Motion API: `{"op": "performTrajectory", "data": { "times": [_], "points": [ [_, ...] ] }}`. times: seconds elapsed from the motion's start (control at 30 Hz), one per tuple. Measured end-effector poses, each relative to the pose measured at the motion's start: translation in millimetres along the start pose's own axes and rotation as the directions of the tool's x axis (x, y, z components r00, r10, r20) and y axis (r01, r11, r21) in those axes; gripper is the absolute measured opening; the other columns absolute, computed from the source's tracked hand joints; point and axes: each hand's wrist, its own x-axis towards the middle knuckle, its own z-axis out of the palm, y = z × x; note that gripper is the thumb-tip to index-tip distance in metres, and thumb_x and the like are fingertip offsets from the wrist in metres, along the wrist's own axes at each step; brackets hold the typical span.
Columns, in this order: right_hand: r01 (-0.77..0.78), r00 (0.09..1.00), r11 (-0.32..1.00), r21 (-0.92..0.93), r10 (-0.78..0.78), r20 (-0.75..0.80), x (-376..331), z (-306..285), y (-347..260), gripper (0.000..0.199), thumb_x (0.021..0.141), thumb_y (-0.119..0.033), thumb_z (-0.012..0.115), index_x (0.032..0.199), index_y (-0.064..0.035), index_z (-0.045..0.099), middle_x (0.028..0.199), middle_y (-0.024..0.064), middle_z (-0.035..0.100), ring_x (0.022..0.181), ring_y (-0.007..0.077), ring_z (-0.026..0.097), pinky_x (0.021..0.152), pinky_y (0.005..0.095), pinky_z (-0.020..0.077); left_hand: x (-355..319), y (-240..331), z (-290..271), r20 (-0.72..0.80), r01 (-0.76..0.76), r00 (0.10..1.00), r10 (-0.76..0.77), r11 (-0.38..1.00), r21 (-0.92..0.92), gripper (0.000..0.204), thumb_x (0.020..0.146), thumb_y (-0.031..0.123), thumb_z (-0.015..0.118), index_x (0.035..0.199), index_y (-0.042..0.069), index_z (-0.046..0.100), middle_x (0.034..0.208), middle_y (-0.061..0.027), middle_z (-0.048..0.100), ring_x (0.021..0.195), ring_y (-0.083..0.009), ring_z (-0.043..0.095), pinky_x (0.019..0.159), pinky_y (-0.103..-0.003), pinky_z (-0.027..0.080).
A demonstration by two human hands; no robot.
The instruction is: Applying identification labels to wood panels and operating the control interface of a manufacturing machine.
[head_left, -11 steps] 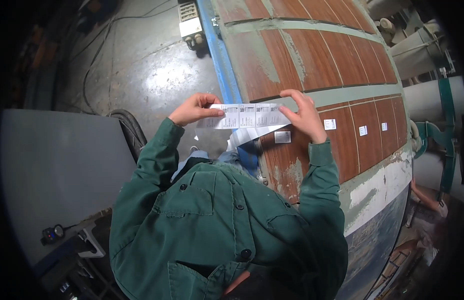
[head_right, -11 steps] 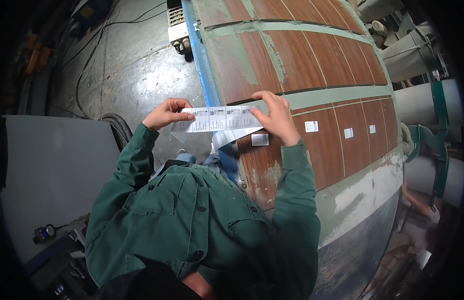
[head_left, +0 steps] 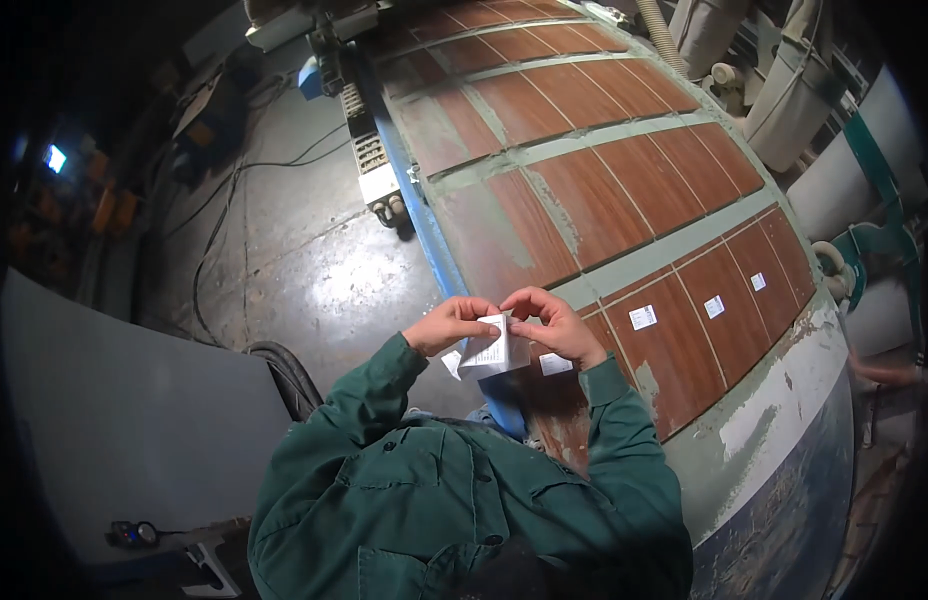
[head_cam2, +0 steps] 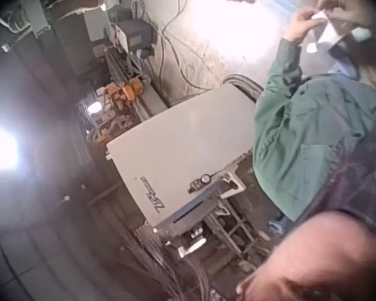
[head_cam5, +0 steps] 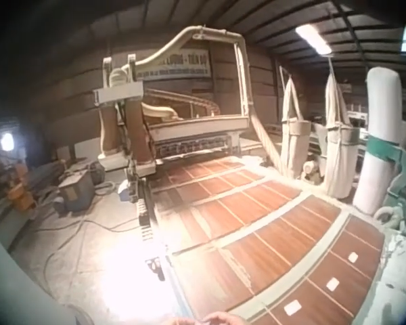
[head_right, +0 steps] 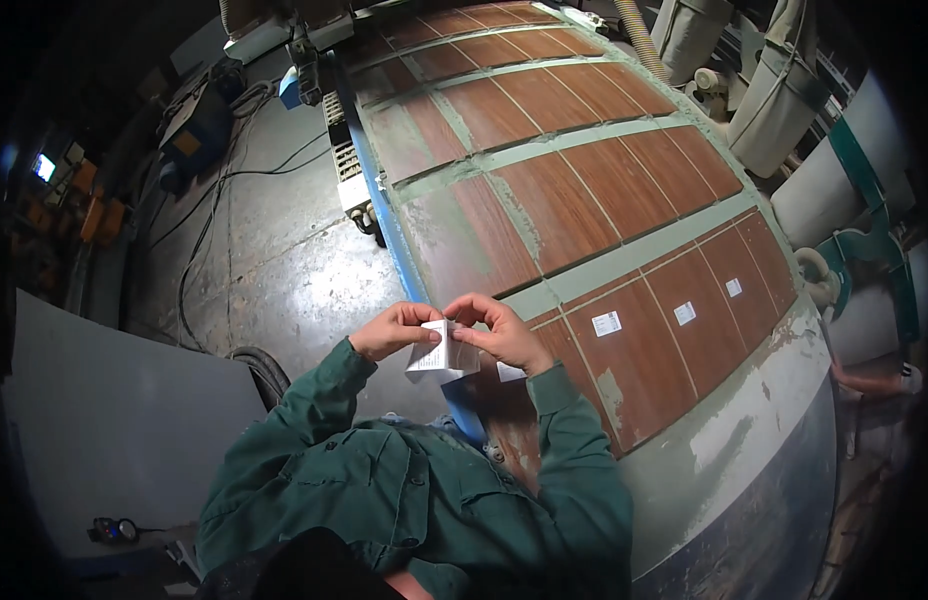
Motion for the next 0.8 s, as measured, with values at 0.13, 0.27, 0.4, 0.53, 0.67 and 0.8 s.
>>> {"op": "performTrajectory", "data": {
  "times": [0.13,0.27,0.4,0.53,0.67,0.8],
  "points": [
    [0.024,0.998,0.997,0.078,-0.019,-0.064,-14.5,-15.5,-9.8,0.028,0.081,-0.001,0.061,0.108,-0.0061,0.057,0.091,-0.0014,0.058,0.084,0.0058,0.052,0.078,0.0221,0.0437,26.0,4.9,18.2,0.009,0.018,1.000,-0.017,0.983,-0.182,0.018,0.079,0.003,0.063,0.097,0.000,0.061,0.088,-0.0020,0.064,0.079,-0.0064,0.060,0.072,-0.019,0.047],
    [0.086,0.993,0.988,0.132,-0.074,-0.093,-43.4,-50.9,-12.7,0.030,0.082,0.000,0.059,0.110,-0.0071,0.057,0.093,-0.0008,0.059,0.086,0.0062,0.053,0.079,0.0224,0.0437,70.8,9.8,47.7,0.080,0.073,0.995,-0.064,0.990,-0.117,0.016,0.079,0.001,0.064,0.095,0.002,0.061,0.089,-0.0025,0.065,0.080,-0.0085,0.061,0.074,-0.022,0.049],
    [0.114,0.993,0.978,0.176,-0.106,-0.050,-60.6,-85.3,-10.6,0.026,0.083,0.002,0.058,0.107,-0.0066,0.060,0.097,0.0004,0.060,0.089,0.0073,0.054,0.082,0.0239,0.0439,99.2,10.0,67.8,0.042,0.127,0.991,-0.125,0.991,-0.031,0.016,0.077,0.003,0.068,0.092,0.002,0.062,0.084,-0.0037,0.065,0.073,-0.0094,0.061,0.069,-0.022,0.050],
    [0.175,0.984,0.960,0.216,-0.167,-0.057,-80.2,-128.5,-4.0,0.013,0.082,0.000,0.060,0.094,-0.0043,0.062,0.093,0.0007,0.061,0.090,0.0089,0.055,0.082,0.0235,0.0436,143.8,-6.9,83.3,0.043,0.101,0.994,-0.103,0.994,0.040,0.009,0.081,0.006,0.066,0.087,0.002,0.061,0.078,-0.0011,0.063,0.066,-0.0063,0.057,0.060,-0.020,0.046],
    [0.252,0.919,0.966,0.061,-0.219,-0.327,-116.2,-202.6,-7.2,0.006,0.082,-0.002,0.061,0.088,-0.0017,0.063,0.086,0.0004,0.062,0.083,0.0093,0.056,0.080,0.0241,0.0446,191.6,-43.6,105.3,-0.100,0.166,0.982,-0.158,0.983,0.080,0.022,0.092,0.020,0.054,0.084,0.001,0.060,0.075,0.0039,0.058,0.063,-0.0031,0.050,0.054,-0.020,0.040],
    [-0.016,0.798,0.983,-0.181,-0.097,-0.595,-181.4,-329.7,-46.3,0.008,0.085,-0.005,0.058,0.092,-0.0026,0.059,0.087,0.0002,0.061,0.084,0.0076,0.056,0.078,0.0225,0.0447,213.9,-98.6,94.1,0.043,-0.084,0.990,0.131,0.327,0.941,0.026,0.084,0.025,0.063,0.068,0.006,0.057,0.064,-0.0078,0.057,0.054,-0.0186,0.055,0.049,-0.032,0.041]
  ]
}}
